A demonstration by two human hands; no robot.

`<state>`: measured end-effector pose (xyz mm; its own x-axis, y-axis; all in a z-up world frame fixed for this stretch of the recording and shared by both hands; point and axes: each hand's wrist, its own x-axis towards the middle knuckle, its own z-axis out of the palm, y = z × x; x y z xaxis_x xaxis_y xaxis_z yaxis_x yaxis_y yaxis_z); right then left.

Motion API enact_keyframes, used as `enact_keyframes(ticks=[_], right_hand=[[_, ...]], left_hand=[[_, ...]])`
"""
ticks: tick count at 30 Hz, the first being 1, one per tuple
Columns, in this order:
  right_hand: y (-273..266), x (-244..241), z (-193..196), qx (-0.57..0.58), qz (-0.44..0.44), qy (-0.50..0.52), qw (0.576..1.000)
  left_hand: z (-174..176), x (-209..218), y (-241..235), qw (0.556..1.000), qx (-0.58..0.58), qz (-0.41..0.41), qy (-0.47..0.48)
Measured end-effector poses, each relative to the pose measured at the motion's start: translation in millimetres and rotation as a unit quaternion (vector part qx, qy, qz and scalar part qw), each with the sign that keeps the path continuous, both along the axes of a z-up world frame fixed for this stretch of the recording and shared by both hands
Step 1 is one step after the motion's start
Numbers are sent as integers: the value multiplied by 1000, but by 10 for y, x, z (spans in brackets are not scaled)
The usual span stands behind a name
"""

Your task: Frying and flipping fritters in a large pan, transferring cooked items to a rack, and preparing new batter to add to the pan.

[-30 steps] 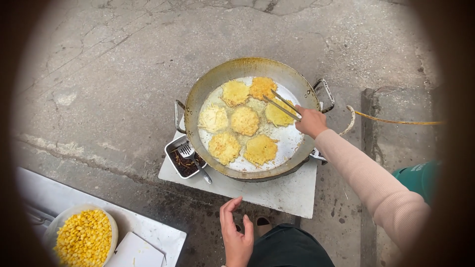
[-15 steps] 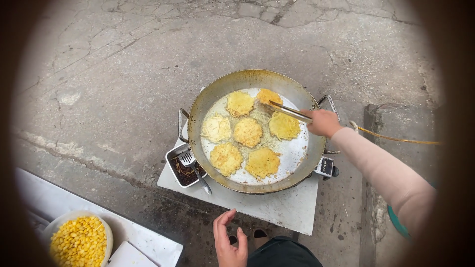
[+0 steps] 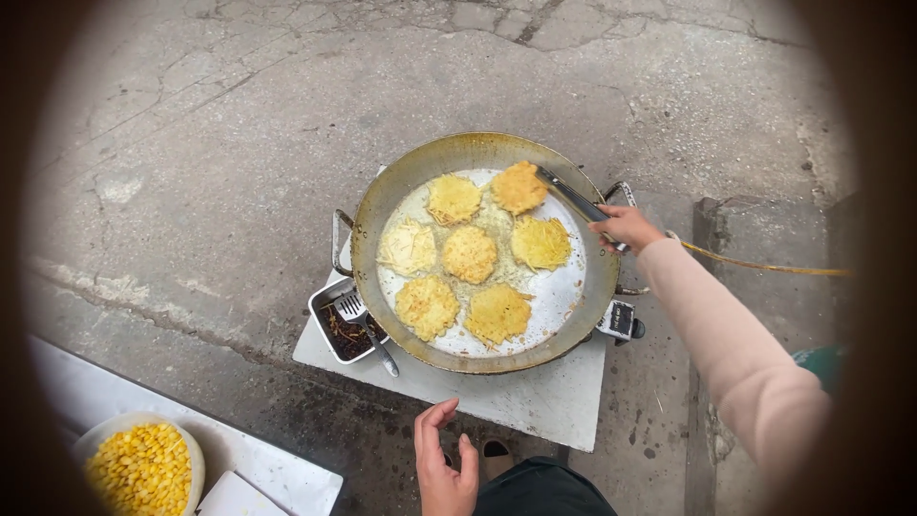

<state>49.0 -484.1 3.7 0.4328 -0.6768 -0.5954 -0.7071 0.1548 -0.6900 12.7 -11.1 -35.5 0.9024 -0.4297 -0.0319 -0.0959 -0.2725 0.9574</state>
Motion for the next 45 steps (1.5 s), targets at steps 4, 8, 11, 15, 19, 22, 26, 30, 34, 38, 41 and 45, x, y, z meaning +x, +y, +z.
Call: enact_keyframes(ticks=[4,8,11,15,19,22,26,30,34,38,41,45], right_hand=[[310,232,280,-138,99,144,975],[375,-2,352,-190,190,245,932],[390,-235,317,-144,183,259,937],[439,-456,421,-134,219,279,925],[512,-596,605,-160,235,306,909],[539,-695,563,-137,217,300,919],[559,-801,436,-124,229,307,916],[503,-931,186,-24,133,211,968],[559,-994,34,17,62,150,987],[695,-1092,311,-12,33,110,993],[873,-1170,727,-145,126,180,965],[776,-1301,568,-453,331,244,791]], left_hand=[[136,-51,-83,1000,-4,-31,-2],[57,-37,-1,1000,-2,-12,3],[19,-7,34,1000,5,-5,-12],[115,-18,-7,1000,-6,-21,-10],[127,-58,-56,998,-23,-47,-21],[153,-64,-48,999,-21,-47,-17],[178,-57,-14,999,-16,-43,-9],[188,-59,17,999,-21,-36,-12],[224,-65,-4,999,-31,-32,4],[228,-67,-14,999,-33,-39,6],[224,-88,4,999,-30,-40,17],[247,-82,-40,998,-49,-47,4]])
